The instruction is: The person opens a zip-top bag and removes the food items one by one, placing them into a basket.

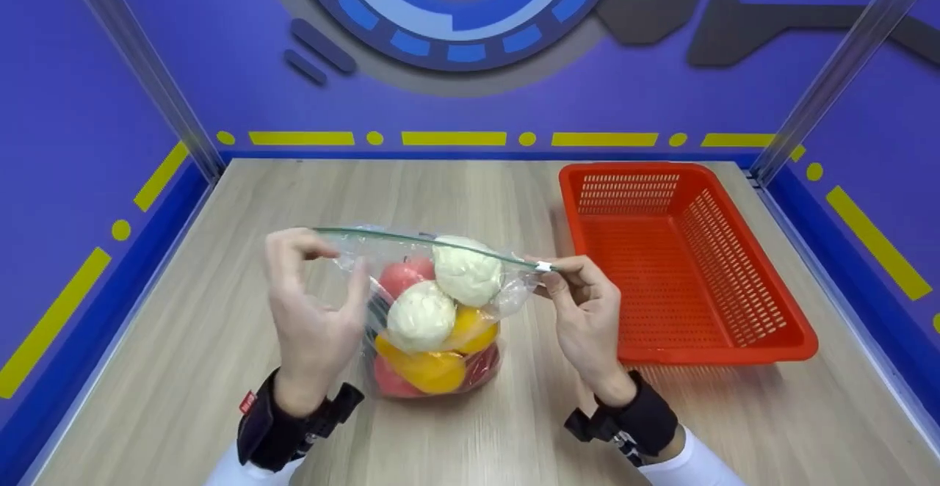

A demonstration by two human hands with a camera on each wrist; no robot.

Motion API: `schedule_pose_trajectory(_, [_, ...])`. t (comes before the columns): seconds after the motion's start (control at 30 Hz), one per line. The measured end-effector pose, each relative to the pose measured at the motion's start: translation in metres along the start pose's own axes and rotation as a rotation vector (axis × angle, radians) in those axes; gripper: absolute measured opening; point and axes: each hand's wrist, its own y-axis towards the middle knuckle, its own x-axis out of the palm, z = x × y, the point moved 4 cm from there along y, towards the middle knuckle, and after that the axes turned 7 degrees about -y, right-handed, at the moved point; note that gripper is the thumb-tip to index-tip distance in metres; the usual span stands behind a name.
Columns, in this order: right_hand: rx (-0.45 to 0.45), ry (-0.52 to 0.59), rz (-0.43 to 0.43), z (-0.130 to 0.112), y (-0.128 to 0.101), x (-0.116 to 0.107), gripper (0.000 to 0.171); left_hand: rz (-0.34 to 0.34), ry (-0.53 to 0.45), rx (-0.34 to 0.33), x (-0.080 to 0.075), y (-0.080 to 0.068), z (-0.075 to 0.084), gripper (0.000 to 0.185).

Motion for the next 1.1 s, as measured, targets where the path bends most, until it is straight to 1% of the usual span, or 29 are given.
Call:
schedule_pose_trajectory(0.03, [-0.011, -0.001, -0.005, 0.001, -0.001, 0.001, 0.015, -0.024, 0.012, 0.029, 0.005, 0.0, 0.004, 0.019])
schedule_pose_trajectory(0.1, [-0.03, -0.001, -0.013, 0.002, -0.003, 0.002, 0.014, -0.101, 0.043, 0.087, 0.019, -0.001, 0.01, 0.015])
schedule_pose_trajectory(0.2, [-0.048, 0.004, -0.019, 0.003, -0.005, 0.004, 0.013, -0.246, 0.087, 0.178, 0.043, -0.005, 0.021, 0.016])
schedule_pose_trajectory(0.33, [-0.065, 0.009, -0.037, 0.005, -0.008, 0.005, 0.01, -0.45, 0.124, 0.269, 0.071, -0.012, 0.03, 0.019])
schedule_pose_trajectory(0.4, [-0.079, 0.005, -0.047, 0.005, -0.009, 0.007, 0.008, -0.529, 0.14, 0.297, 0.083, -0.015, 0.034, 0.02])
schedule_pose_trajectory(0.5, [-0.107, -0.006, -0.062, 0.006, -0.011, 0.008, 0.006, -0.615, 0.153, 0.313, 0.096, -0.021, 0.036, 0.019])
schedule_pose_trajectory(0.57, [-0.122, -0.027, -0.069, 0.007, -0.013, 0.008, 0.006, -0.648, 0.157, 0.31, 0.103, -0.023, 0.035, 0.019])
schedule_pose_trajectory(0.67, [-0.144, -0.036, -0.083, 0.006, -0.014, 0.009, 0.008, -0.681, 0.157, 0.306, 0.108, -0.026, 0.032, 0.018])
schedule_pose_trajectory(0.77, [-0.173, -0.045, -0.08, 0.005, -0.015, 0.009, 0.014, -0.688, 0.158, 0.315, 0.11, -0.027, 0.03, 0.016])
schedule_pose_trajectory(0.93, [-0.253, 0.015, -0.035, 0.001, -0.014, 0.007, 0.026, -0.68, 0.141, 0.324, 0.111, -0.026, 0.03, 0.013])
schedule_pose_trajectory(1.0, [-0.26, 0.027, -0.018, 0.001, -0.014, 0.006, 0.024, -0.681, 0.144, 0.326, 0.111, -0.025, 0.031, 0.013])
schedule_pose_trajectory(1.1, [-0.235, -0.007, -0.007, 0.001, -0.013, 0.005, 0.013, -0.687, 0.168, 0.331, 0.111, -0.026, 0.031, 0.013])
